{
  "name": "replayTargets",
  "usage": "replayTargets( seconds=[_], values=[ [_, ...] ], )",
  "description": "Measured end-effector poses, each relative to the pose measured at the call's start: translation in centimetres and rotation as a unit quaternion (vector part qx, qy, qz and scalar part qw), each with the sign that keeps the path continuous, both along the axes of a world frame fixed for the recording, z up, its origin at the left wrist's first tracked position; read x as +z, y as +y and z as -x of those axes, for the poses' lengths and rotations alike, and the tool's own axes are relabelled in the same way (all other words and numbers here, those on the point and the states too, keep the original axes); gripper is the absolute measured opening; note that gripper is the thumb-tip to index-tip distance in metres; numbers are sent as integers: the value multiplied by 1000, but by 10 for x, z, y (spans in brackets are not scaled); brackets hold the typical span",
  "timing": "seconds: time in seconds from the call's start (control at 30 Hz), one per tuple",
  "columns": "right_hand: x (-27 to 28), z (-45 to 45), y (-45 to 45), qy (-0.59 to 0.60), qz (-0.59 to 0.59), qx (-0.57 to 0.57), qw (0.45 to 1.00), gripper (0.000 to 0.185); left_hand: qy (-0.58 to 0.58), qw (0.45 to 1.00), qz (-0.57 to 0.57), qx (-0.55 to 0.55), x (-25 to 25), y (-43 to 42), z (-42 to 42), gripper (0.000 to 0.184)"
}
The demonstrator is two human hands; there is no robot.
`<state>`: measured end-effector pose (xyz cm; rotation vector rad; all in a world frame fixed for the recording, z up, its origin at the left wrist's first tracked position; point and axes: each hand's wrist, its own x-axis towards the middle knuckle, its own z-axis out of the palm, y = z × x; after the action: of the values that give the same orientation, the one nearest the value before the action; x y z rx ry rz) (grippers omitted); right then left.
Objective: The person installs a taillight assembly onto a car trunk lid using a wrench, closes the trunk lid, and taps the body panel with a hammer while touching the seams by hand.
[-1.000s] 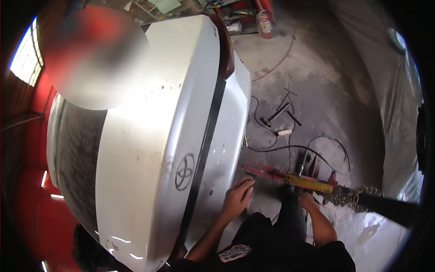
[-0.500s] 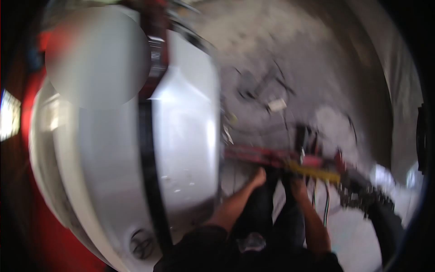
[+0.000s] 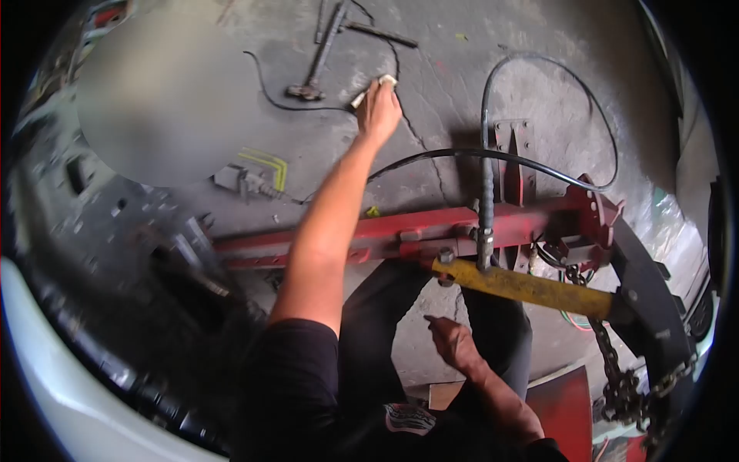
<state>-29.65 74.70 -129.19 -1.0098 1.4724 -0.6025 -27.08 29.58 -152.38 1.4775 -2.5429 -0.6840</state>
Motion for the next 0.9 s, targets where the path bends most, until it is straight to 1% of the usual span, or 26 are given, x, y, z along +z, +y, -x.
replayTargets(
  seconds=[0.03, 0.07, 0.1, 0.13, 0.17, 0.2, 0.23, 0.27, 0.3, 0.33, 0.37, 0.43, 0.47, 0.5, 0.57, 0.6, 0.63, 0.7, 0.73, 0.77, 0.83, 0.9],
  values=[
    [-7, -2, 0, 17, -3, 30, 999, 29, -35, 998, -6, -50, -26, -18, 13, 26],
    [-7, 1, -10, -8, 13, 14, 1000, 27, -67, 995, -3, -79, -53, -32, 26, 30],
    [-8, 7, -13, -53, -4, -4, 999, 34, -96, 989, 2, -109, -77, -45, 43, 34],
    [-4, 15, -24, -56, -11, -20, 998, 38, -102, 988, 14, -115, -99, -57, 61, 35],
    [0, 25, -31, -58, -18, -36, 997, 43, -109, 986, 27, -120, -110, -65, 78, 37],
    [1, 38, -34, -59, -25, -39, 997, 43, -120, 988, -47, -85, -104, -72, 96, 53],
    [1, 49, -37, -74, -62, -47, 994, 45, -131, 983, -119, -51, -99, -78, 111, 70],
    [-3, 55, -37, -89, -96, -54, 990, 47, -155, 982, -91, -59, -111, -82, 121, 73],
    [-7, 59, -32, -90, -100, -56, 989, 47, -179, 980, -62, -65, -125, -88, 125, 76],
    [-9, 63, -25, -79, -123, -54, 988, 42, -192, 976, -59, -86, -174, -103, 114, 74],
    [-12, 67, -21, -68, -144, -53, 986, 37, -194, 976, -58, -85, -186, -99, 107, 74],
    [-16, 73, -22, -67, -146, -52, 986, 37, -209, 961, 92, -159, -195, -91, 101, 35],
    [-18, 75, -23, -62, -142, -63, 986, 36, -239, 949, 78, -189, -195, -87, 94, 32],
    [-15, 78, -24, -56, -140, -72, 986, 35, -235, 950, 80, -190, -180, -81, 90, 32],
    [-11, 77, -27, -54, -144, -79, 985, 34, -213, 956, 24, -201, -139, -68, 83, 29],
    [-7, 75, -28, -60, -149, -81, 984, 33, -214, 956, 26, -198, -124, -72, 83, 29],
    [-6, 69, -27, -60, -143, -77, 985, 33, -155, 963, 23, -218, -104, -78, 83, 28],
    [-4, 52, -22, -78, -134, -117, 981, 34, -37, 967, 17, -253, -52, -89, 81, 25],
    [-1, 49, -25, -123, -153, -104, 975, 35, 15, 979, 70, -189, -31, -95, 79, 25],
    [2, 47, -28, -164, -169, -89, 968, 36, 117, 981, 99, -122, -18, -103, 71, 20],
    [6, 34, -20, -229, -155, -79, 958, 38, 144, 989, 37, 4, 64, -80, 53, 16],
    [27, 29, -11, -226, -135, -62, 963, 39, 249, 964, 10, 90, 129, -29, 38, 19]
  ],
)
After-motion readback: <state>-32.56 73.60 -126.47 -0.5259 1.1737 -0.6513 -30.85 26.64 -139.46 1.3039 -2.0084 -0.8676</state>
